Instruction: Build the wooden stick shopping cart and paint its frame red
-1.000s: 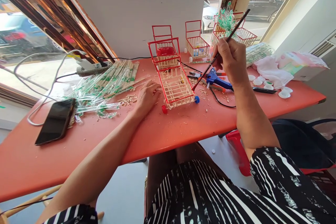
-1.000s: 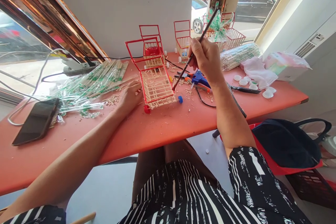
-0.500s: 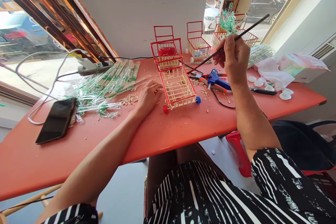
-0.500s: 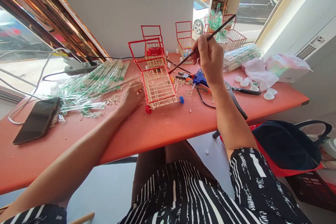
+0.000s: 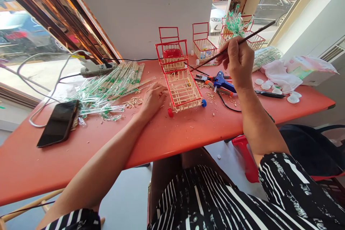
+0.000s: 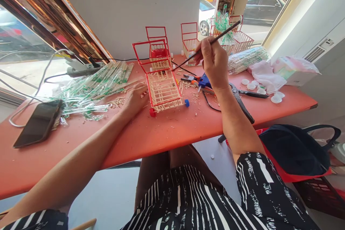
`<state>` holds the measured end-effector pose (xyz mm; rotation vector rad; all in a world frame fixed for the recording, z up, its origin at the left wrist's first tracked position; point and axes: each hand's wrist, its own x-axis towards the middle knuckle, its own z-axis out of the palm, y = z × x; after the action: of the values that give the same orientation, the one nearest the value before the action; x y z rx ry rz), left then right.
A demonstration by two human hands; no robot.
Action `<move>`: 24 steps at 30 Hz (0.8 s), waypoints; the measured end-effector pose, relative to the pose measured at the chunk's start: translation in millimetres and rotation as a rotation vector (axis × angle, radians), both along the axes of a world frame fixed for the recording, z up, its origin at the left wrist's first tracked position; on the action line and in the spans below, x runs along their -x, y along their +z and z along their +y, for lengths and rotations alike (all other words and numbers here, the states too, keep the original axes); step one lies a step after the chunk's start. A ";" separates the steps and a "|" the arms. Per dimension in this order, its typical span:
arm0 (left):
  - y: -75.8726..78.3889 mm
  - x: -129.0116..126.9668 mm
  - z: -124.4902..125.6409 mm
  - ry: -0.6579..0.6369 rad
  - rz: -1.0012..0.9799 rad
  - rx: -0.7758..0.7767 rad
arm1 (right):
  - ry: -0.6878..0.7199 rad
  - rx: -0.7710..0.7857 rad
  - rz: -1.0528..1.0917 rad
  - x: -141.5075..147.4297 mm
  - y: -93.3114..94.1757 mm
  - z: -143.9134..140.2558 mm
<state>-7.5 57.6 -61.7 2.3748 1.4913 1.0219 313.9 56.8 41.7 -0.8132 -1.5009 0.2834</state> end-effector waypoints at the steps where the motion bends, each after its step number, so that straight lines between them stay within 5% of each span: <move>1: 0.4 -0.3 -0.5 0.000 -0.001 0.001 | -0.002 -0.007 0.004 0.4 0.0 0.2; 24: 1.3 -2.9 -1.8 0.008 -0.016 0.004 | 0.065 -0.031 -0.003 5.9 -1.1 -4.8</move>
<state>-4.6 55.8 -60.5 2.3545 1.4973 1.0364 308.0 52.0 40.7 -0.7417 -1.5330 0.3071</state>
